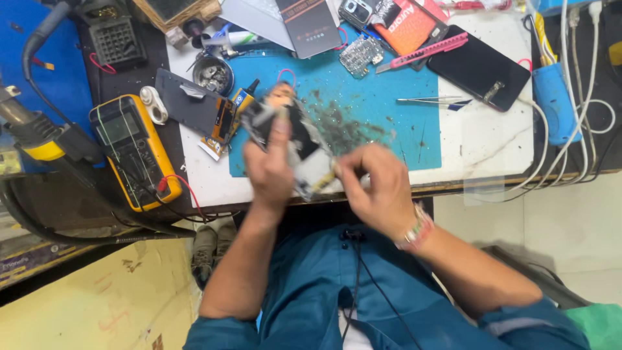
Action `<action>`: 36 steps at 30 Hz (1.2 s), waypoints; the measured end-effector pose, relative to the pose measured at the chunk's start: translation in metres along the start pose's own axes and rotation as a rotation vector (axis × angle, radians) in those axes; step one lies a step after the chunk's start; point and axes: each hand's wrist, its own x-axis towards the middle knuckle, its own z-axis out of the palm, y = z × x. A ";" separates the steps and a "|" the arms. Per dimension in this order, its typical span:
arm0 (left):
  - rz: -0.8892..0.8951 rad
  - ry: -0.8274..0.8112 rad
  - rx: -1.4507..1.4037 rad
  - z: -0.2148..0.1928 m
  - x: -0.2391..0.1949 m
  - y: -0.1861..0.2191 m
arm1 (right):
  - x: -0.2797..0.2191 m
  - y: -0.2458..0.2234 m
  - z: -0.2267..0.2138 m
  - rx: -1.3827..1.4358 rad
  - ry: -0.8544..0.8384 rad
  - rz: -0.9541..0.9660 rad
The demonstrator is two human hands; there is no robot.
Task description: The person works on a disassembled smartphone, using tweezers to manipulate internal components and a pink tool to pry parts. They then use a cloth to wipe the inside of the phone casing and clean the work surface.
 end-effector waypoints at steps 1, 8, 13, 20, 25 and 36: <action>0.181 -0.032 -0.027 -0.007 0.006 0.003 | -0.008 0.001 -0.005 0.003 -0.114 0.101; 0.387 -0.290 0.198 -0.012 0.018 0.033 | 0.034 0.083 -0.098 -0.724 0.426 -0.192; 0.345 -0.341 0.721 0.014 0.021 0.057 | 0.079 0.113 -0.090 -0.640 0.121 -0.369; 0.530 -0.352 1.067 0.040 0.048 0.045 | 0.096 0.117 -0.084 -0.856 -0.050 -0.558; 0.531 -0.343 1.085 0.037 0.060 0.032 | 0.070 0.084 -0.078 -0.692 -0.018 -0.417; 0.524 -0.339 1.123 0.043 0.055 0.034 | 0.068 0.083 -0.020 -0.461 0.066 -0.354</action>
